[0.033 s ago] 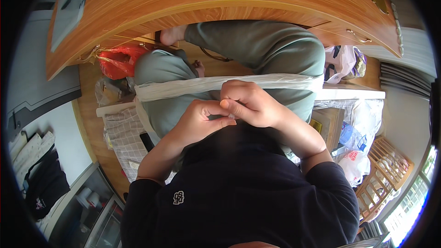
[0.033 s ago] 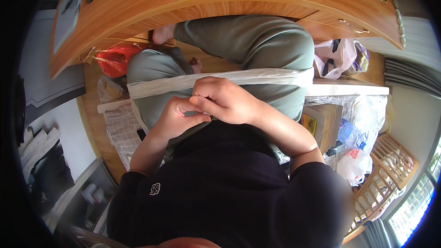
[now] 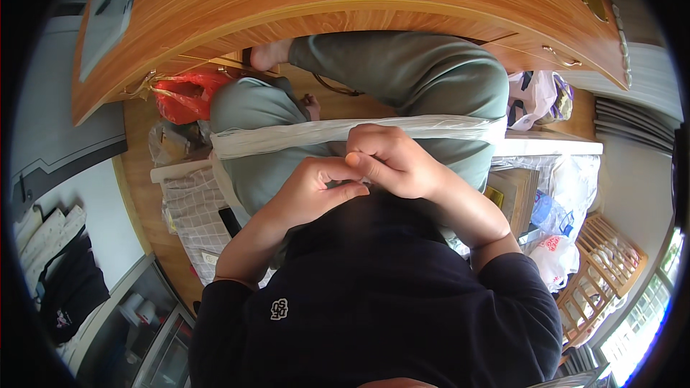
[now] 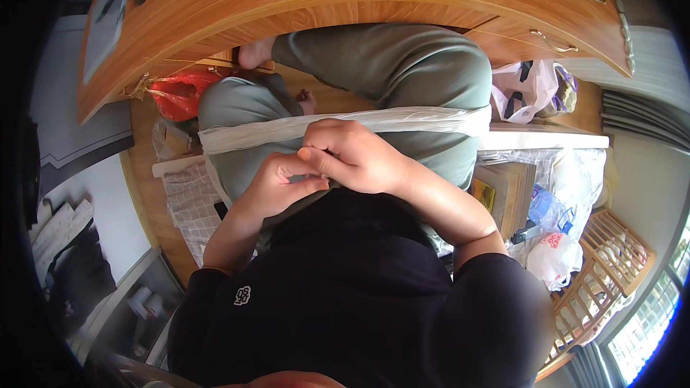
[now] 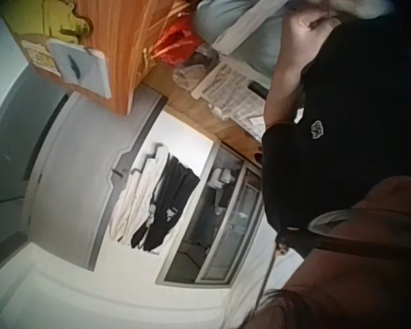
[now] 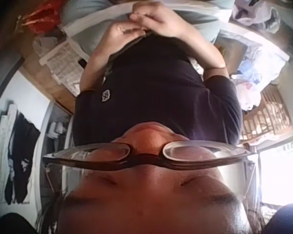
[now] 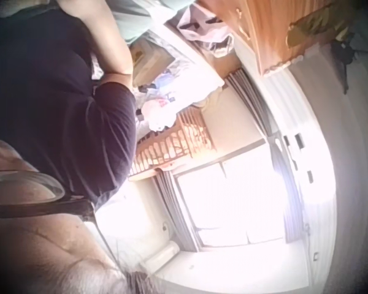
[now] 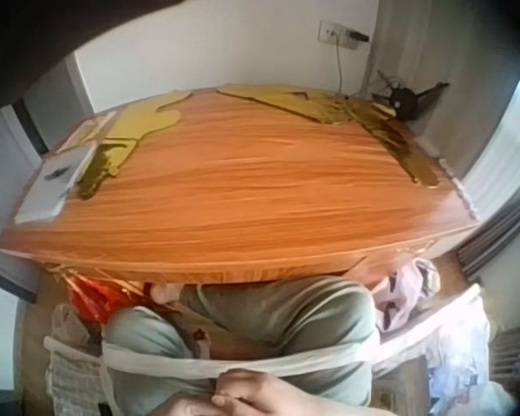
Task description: Handling and wrapping white plastic strips around the hands.
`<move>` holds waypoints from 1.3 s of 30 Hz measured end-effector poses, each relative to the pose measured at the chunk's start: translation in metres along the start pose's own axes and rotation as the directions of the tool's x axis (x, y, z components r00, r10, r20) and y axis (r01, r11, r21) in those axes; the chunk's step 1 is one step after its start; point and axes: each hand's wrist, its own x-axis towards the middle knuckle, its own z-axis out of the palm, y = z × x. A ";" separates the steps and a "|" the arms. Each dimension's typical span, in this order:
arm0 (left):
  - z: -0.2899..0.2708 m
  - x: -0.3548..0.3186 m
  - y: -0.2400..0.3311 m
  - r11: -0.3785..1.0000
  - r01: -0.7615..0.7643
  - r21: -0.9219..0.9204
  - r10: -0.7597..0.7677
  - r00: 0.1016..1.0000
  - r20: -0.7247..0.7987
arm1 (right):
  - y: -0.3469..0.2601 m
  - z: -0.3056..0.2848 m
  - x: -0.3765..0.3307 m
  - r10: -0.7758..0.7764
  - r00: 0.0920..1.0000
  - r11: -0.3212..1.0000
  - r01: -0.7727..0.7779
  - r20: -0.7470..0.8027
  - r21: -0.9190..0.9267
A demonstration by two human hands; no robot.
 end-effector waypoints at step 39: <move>-0.011 0.011 -0.019 0.963 -0.079 -0.256 -0.020 0.930 -0.366 | -0.125 -0.480 -0.106 -0.321 0.497 0.298 -0.755 -0.806 -0.584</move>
